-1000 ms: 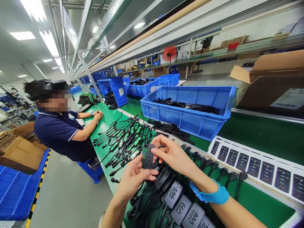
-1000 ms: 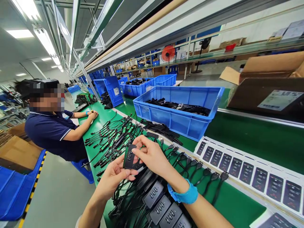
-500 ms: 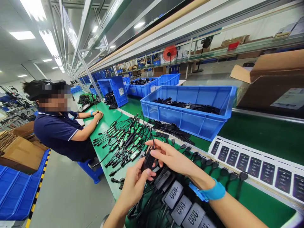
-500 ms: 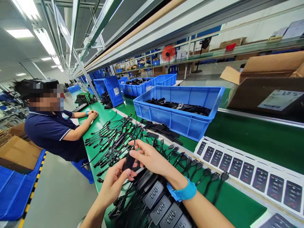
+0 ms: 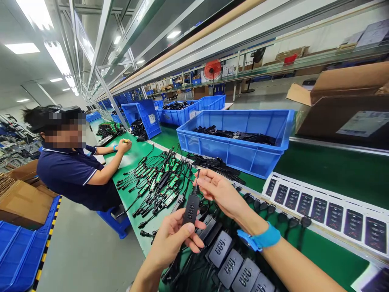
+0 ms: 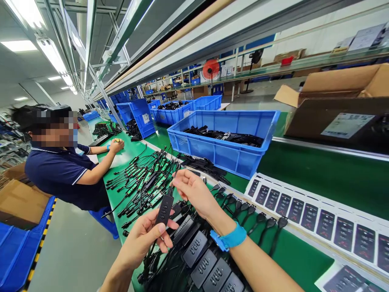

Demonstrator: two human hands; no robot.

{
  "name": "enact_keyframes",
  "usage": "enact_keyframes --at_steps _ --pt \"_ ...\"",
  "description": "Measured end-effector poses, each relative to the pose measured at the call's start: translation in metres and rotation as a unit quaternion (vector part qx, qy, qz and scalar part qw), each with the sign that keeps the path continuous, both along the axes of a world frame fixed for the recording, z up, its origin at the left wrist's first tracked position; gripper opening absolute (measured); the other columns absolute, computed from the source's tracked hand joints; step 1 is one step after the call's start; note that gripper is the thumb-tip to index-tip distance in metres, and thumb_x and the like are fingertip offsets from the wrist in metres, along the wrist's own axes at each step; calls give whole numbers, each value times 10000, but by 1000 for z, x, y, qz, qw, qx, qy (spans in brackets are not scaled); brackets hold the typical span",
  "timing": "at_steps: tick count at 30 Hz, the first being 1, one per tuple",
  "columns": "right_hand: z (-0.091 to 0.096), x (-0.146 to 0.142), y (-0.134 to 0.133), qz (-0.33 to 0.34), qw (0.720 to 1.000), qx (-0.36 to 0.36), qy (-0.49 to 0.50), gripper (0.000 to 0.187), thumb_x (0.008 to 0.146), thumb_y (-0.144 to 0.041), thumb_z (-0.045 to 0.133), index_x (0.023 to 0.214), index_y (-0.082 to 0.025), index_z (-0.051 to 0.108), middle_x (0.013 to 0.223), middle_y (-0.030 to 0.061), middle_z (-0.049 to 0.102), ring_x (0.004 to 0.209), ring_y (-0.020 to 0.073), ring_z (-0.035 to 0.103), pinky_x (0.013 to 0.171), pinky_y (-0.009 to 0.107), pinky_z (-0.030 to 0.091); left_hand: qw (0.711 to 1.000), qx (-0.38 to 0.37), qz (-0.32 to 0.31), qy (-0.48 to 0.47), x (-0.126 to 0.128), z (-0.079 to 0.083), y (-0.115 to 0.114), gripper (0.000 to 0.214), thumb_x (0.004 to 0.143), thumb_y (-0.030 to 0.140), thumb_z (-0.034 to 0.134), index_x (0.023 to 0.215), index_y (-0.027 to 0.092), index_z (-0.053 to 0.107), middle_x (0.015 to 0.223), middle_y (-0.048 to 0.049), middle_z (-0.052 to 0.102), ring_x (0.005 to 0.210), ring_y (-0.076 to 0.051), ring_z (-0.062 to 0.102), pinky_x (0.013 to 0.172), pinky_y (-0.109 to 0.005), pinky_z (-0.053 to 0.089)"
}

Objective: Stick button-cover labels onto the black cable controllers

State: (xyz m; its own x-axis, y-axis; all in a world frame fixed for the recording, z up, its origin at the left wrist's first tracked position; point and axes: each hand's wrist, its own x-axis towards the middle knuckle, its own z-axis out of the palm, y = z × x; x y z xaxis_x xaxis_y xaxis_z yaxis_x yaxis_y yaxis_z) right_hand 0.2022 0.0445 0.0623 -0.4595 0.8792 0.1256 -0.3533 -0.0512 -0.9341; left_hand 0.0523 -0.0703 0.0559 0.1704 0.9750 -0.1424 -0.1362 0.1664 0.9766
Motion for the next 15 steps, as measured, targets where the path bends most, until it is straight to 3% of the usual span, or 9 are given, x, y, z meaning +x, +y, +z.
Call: enact_keyframes --at_steps 4,9,12,15 --pt "6 10 7 -63 997 -39 34 495 693 -419 770 1063 -181 544 777 19 644 499 68 384 420 188 263 998 -45 -2 -53 5 -5 -4 477 728 391 768 1083 111 614 947 -133 704 652 -148 683 529 -190 526" --pt "16 21 8 -71 995 -42 64 567 705 -374 763 1194 -209 526 950 68 691 534 69 422 440 191 301 998 -58 -15 -32 9 -7 -4 490 717 402 772 1081 109 626 966 -128 683 685 -159 685 551 -202 537" --pt "16 29 16 -111 992 -26 46 528 678 -402 767 1119 -205 553 916 64 690 531 80 435 430 195 291 998 -30 4 51 7 -11 -5 515 758 451 714 1139 116 622 957 -114 650 671 -160 665 551 -235 543" --pt "11 44 29 -158 982 50 -95 356 728 -428 703 964 -190 582 813 48 687 482 91 461 437 217 313 978 38 12 207 1 -18 -9 504 857 445 581 1277 168 566 1021 -117 637 761 -198 657 624 -314 569"
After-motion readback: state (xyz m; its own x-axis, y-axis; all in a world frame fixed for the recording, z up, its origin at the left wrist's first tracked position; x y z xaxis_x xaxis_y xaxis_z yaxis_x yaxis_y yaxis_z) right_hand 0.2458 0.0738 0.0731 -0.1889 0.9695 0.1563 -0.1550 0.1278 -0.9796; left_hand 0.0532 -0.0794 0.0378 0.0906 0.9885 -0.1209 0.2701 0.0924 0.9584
